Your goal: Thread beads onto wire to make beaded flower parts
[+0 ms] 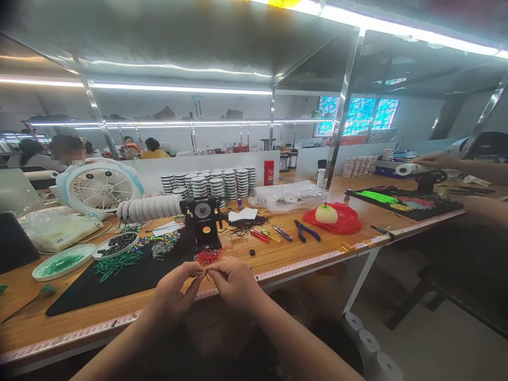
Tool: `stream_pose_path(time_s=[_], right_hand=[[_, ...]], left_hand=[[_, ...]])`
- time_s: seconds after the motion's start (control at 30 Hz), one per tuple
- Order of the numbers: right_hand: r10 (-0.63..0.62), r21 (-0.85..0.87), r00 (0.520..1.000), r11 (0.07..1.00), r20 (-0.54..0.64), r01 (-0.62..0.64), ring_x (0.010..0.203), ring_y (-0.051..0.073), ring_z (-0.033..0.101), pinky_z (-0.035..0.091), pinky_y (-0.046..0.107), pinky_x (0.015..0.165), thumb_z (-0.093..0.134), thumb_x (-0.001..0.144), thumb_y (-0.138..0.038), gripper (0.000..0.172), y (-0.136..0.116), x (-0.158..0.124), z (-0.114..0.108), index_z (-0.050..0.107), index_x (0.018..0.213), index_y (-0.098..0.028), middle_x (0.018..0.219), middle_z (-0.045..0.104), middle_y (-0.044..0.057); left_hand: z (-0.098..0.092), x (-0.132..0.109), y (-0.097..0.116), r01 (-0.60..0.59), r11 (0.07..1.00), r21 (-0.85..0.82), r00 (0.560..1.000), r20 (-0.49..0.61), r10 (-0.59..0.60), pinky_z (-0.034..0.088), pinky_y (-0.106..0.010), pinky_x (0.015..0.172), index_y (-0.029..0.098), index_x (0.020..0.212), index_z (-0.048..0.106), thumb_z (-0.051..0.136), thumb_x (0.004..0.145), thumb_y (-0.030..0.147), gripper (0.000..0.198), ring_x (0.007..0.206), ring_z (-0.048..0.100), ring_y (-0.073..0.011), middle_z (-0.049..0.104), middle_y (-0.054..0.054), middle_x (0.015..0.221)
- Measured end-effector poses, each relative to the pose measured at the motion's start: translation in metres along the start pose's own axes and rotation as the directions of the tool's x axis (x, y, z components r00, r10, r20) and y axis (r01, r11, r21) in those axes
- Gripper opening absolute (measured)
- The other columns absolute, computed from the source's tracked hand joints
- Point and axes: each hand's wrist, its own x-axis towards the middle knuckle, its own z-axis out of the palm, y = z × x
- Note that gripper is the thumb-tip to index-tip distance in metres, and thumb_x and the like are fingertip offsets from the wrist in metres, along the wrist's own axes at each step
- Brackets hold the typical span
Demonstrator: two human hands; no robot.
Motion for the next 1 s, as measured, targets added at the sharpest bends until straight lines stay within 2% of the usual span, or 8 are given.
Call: stream_pose_path(time_s=[0.07,0.17,0.3,0.5,0.63,0.77,0.83,1.0], right_hand=[[-0.011,-0.037,1.0,0.999,0.003,0.011,0.076,0.015,0.055,0.04,0.027,0.069,0.047,0.086,-0.022,0.022,-0.002,-0.002,-0.001,0.068,0.094,-0.022,0.077,0.063,0.003],[-0.074,-0.197,0.997,0.978,-0.002,0.072,0.079,0.017,0.052,0.039,0.029,0.07,0.052,0.083,-0.024,0.02,-0.004,-0.005,0.002,0.066,0.098,-0.021,0.076,0.06,0.003],[-0.168,-0.398,0.985,0.906,-0.025,0.145,0.077,0.018,0.049,0.037,0.03,0.071,0.047,0.086,-0.023,0.019,-0.001,-0.006,0.009,0.064,0.093,-0.018,0.076,0.058,0.005],[-0.264,-0.551,0.965,0.806,-0.01,0.215,0.07,0.018,0.044,0.033,0.031,0.066,0.039,0.087,-0.014,0.023,0.002,-0.009,0.012,0.062,0.088,-0.016,0.071,0.055,0.006],[-0.193,-0.484,0.98,0.863,-0.048,0.146,0.07,0.017,0.044,0.033,0.029,0.064,0.042,0.085,-0.013,0.019,-0.002,-0.012,0.008,0.06,0.077,-0.016,0.07,0.054,0.005],[-0.11,-0.396,0.993,0.915,-0.052,0.081,0.07,0.015,0.046,0.033,0.027,0.062,0.046,0.083,-0.014,0.017,-0.003,-0.015,0.006,0.056,0.07,-0.017,0.068,0.054,0.003],[-0.085,-0.382,0.994,0.923,-0.069,0.053,0.07,0.015,0.047,0.033,0.027,0.063,0.047,0.083,-0.016,0.017,-0.002,-0.018,0.006,0.055,0.068,-0.017,0.068,0.055,0.003],[0.013,-0.262,0.997,0.964,-0.082,-0.034,0.067,0.013,0.049,0.034,0.025,0.062,0.052,0.08,-0.019,0.018,-0.001,-0.022,0.007,0.054,0.063,-0.017,0.065,0.056,0.001]], left_hand=[[0.0,0.0,0.001,0.012,1.0,0.001,1.0,0.001,-0.012,0.047,-0.027,0.069,0.021,0.089,0.05,0.045,0.085,0.02,0.007,0.076,0.06,-0.0172,0.061,-0.004,0.081],[0.0,-0.001,0.001,0.039,0.999,-0.005,0.999,0.013,-0.039,0.047,-0.027,0.069,0.021,0.089,0.05,0.045,0.085,0.019,0.007,0.076,0.06,-0.0172,0.062,-0.003,0.081],[-0.001,-0.001,0.003,0.064,0.998,0.002,0.998,0.024,-0.064,0.047,-0.027,0.069,0.021,0.09,0.051,0.047,0.084,0.019,0.008,0.077,0.061,-0.0169,0.063,-0.002,0.083],[0.0,-0.001,0.006,0.064,0.997,0.032,0.995,0.078,-0.066,0.046,-0.028,0.066,0.021,0.087,0.05,0.044,0.086,0.021,0.006,0.074,0.06,-0.0176,0.062,-0.002,0.08],[0.007,-0.004,0.008,0.053,0.998,0.038,0.995,0.08,-0.056,0.047,-0.03,0.068,0.021,0.087,0.052,0.04,0.087,0.021,0.011,0.075,0.06,-0.0191,0.062,-0.004,0.08],[0.015,-0.01,0.01,0.099,0.995,0.027,0.994,0.052,-0.101,0.047,-0.034,0.078,0.019,0.102,0.053,0.04,0.088,0.022,0.019,0.091,0.059,-0.022,0.062,-0.008,0.096],[0.016,-0.013,0.011,0.102,0.995,0.015,0.988,0.111,-0.103,0.047,-0.035,0.08,0.019,0.104,0.055,0.039,0.087,0.019,0.023,0.093,0.058,-0.0227,0.062,-0.009,0.097],[0.009,-0.015,0.009,0.108,0.994,0.011,0.957,0.268,-0.107,0.048,-0.034,0.07,0.021,0.095,0.06,0.041,0.082,0.016,0.024,0.08,0.058,-0.0235,0.059,-0.008,0.084]])
